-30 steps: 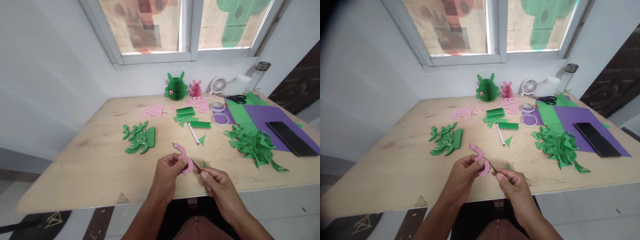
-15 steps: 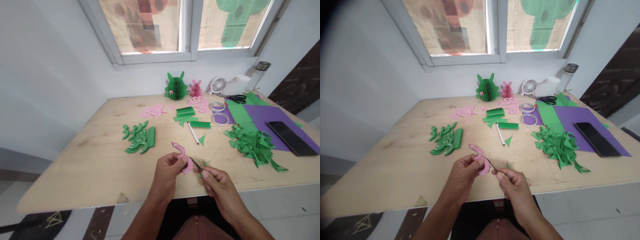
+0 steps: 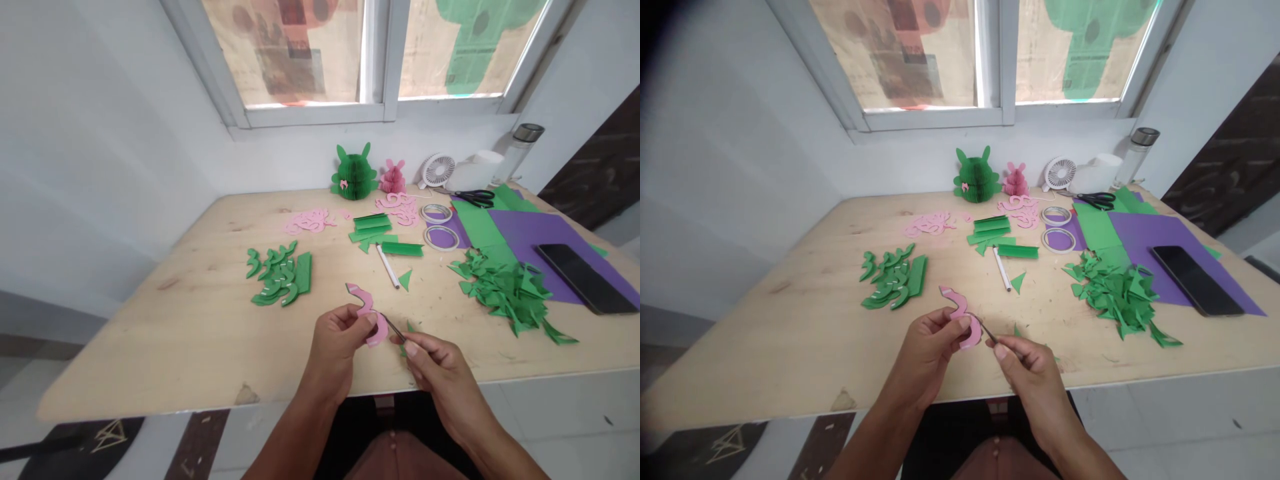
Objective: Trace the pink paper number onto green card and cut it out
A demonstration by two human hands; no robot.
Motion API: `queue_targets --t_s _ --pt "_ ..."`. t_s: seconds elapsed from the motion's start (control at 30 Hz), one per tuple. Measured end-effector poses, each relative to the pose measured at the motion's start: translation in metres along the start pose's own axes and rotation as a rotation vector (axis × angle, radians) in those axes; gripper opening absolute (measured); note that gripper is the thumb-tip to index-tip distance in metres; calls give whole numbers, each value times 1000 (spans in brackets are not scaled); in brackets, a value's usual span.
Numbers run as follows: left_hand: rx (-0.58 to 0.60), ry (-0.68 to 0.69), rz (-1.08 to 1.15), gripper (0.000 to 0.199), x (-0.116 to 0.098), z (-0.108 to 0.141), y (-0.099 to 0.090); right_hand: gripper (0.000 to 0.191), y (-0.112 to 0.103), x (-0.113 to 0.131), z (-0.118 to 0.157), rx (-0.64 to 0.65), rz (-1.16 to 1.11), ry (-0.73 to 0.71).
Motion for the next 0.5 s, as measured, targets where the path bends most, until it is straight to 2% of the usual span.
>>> queue_targets --t_s 0.2,0.5 --pt "30 11 3 20 1 -1 -1 35 1 5 1 -48 3 -20" --pt "13 0 20 19 1 -1 -1 37 -1 1 1 15 -18 14"
Point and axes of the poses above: each hand's wrist, its own z-axis away from the middle knuckle, its own y-axis out of the palm, x = y × z, the point moved 1 cm from there along -z, towards the middle knuckle, and after that the axes turned 2 degrees about x, right-handed, at the moved point
